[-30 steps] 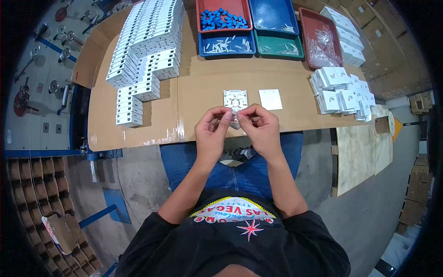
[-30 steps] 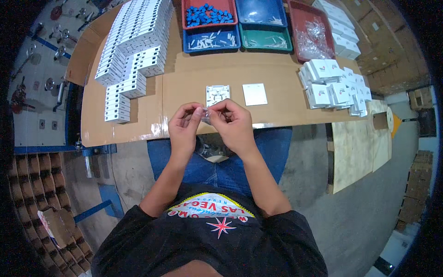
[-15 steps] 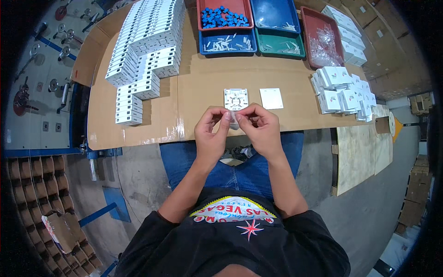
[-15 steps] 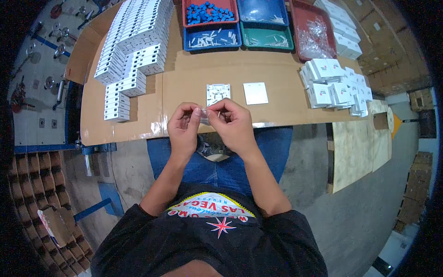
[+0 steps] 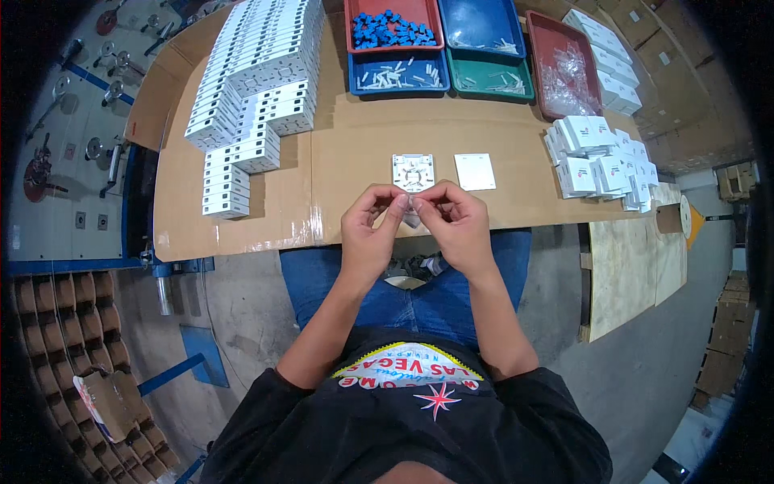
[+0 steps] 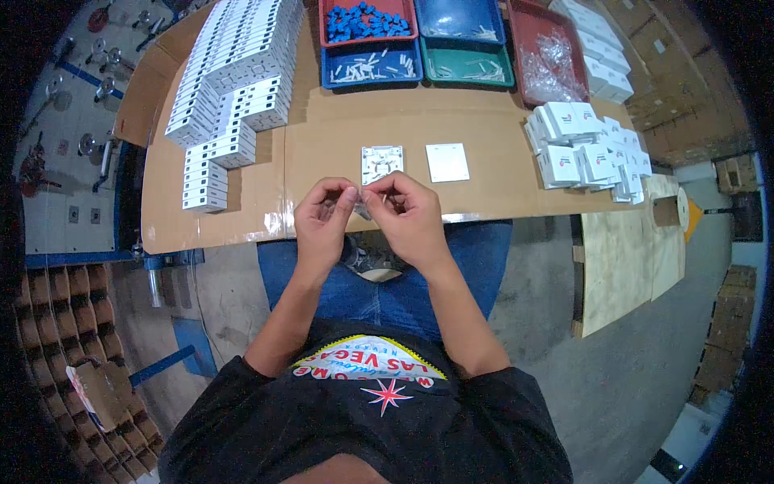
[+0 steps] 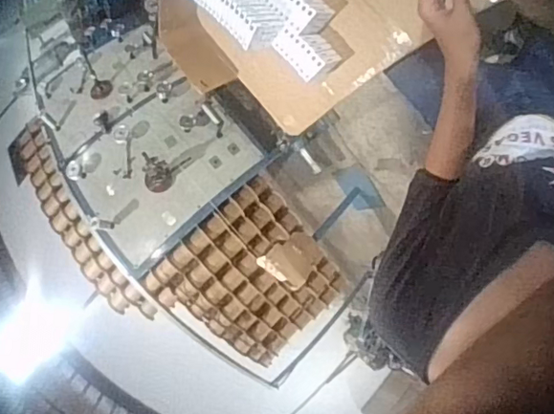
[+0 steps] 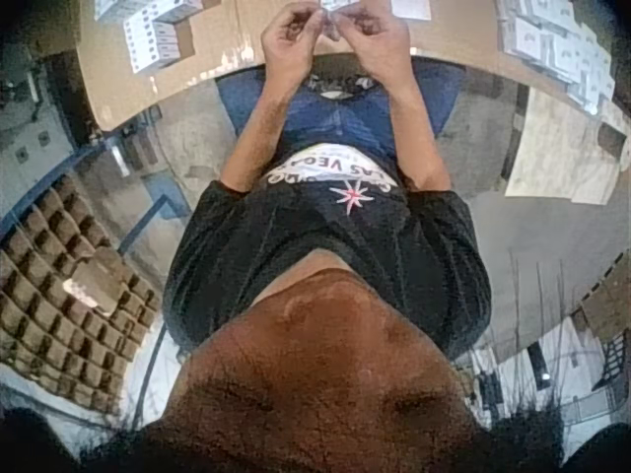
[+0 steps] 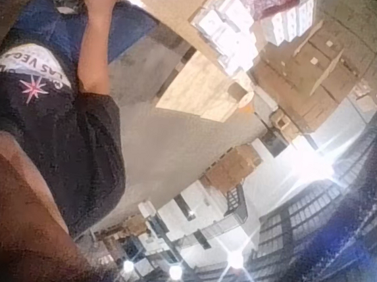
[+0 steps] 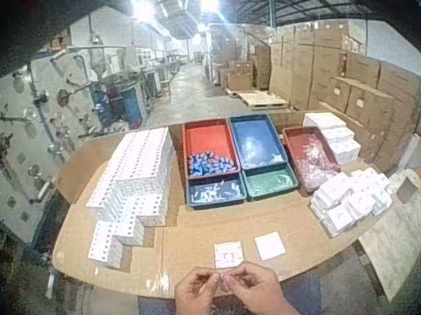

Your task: The recorder assembles small white electronic housing units by snapping components together and placing them in stacks.

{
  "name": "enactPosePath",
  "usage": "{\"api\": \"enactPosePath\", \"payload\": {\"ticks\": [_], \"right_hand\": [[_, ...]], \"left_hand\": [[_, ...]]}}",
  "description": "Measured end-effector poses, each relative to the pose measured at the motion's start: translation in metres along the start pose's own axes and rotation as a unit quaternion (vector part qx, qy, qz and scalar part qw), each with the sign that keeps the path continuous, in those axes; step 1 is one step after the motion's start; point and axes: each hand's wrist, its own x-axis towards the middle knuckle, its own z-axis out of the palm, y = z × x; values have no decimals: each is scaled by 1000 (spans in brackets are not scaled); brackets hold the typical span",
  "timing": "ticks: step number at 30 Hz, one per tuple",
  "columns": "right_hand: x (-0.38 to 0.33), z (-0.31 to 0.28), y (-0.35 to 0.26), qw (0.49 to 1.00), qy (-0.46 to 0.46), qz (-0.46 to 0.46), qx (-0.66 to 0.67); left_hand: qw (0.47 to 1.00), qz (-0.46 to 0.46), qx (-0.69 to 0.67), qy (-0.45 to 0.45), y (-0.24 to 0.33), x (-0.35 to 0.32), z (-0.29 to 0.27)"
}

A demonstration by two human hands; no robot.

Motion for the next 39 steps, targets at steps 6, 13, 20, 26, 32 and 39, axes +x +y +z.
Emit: {"api": "enactPosePath", "payload": {"ticks": [6,13,20,26,32,39], "right_hand": [[1,-4,1,1000,-1,11,-13],[3,-3,-11,995,-10,-11,-96],[5,-11,-14,995,-2,20,-102],[4,-12,-8,996,-5,34,-78],[5,-28,-9,987,-78,133,-54],[5,-33,8,984,-105,81,-117]], "left_hand": [[999,-15,2,-49,1,6,-7],[998,-34,-45,-20,0,5,-7],[994,-75,-82,21,3,4,2],[994,-76,-65,37,-6,4,2],[991,-109,-72,27,-16,5,-1],[994,-109,-24,-19,-26,2,-2]]}}
